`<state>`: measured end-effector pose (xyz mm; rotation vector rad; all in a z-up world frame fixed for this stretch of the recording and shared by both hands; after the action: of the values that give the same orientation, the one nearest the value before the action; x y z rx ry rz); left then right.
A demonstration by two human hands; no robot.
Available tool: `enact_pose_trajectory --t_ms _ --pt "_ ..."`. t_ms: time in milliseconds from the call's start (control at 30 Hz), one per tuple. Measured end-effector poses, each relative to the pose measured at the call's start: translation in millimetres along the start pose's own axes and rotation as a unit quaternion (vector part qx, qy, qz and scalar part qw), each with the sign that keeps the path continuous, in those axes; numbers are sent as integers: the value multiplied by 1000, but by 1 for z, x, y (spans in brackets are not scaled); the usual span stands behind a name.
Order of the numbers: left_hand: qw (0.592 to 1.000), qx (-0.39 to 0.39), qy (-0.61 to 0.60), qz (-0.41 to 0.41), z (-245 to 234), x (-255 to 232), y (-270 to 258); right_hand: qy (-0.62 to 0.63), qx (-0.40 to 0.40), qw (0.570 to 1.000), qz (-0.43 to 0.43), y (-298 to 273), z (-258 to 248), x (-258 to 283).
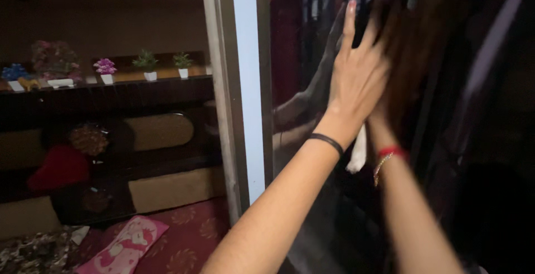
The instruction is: The person wipes a glass pane of a door using a cloth, moving the cloth across the surface in circular and vertical motions.
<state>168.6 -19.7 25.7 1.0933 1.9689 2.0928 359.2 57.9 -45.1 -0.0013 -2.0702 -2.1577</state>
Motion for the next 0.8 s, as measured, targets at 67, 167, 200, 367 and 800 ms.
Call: enact_pose_trajectory --t_ms 67,167,200,367,800 --pt "998 -51 -15 -26 7 -4 14 -12 47 999 -11 1 12 -36" --pt "1000 -10 17 16 21 -17 27 -26 86 996 1 -6 20 -70" --pt "1000 -1 9 17 24 -24 29 -27 94 995 5 -11 22 -78" --pt "989 108 75 74 35 -42 23 -18 114 993 30 -45 30 -88" --pt "990 113 20 76 26 -74 -17 46 74 986 141 -152 5 -72"
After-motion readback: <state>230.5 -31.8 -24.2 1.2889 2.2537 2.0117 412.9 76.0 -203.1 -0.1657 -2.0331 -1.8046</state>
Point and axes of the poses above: each hand's wrist, its own y-axis towards the middle knuckle, its own z-axis out of the palm, x = y × z, the point moved 3 cm from there along y, towards the middle knuckle, and after that the axes turned 5 degrees about y, right-handed, at the moved point
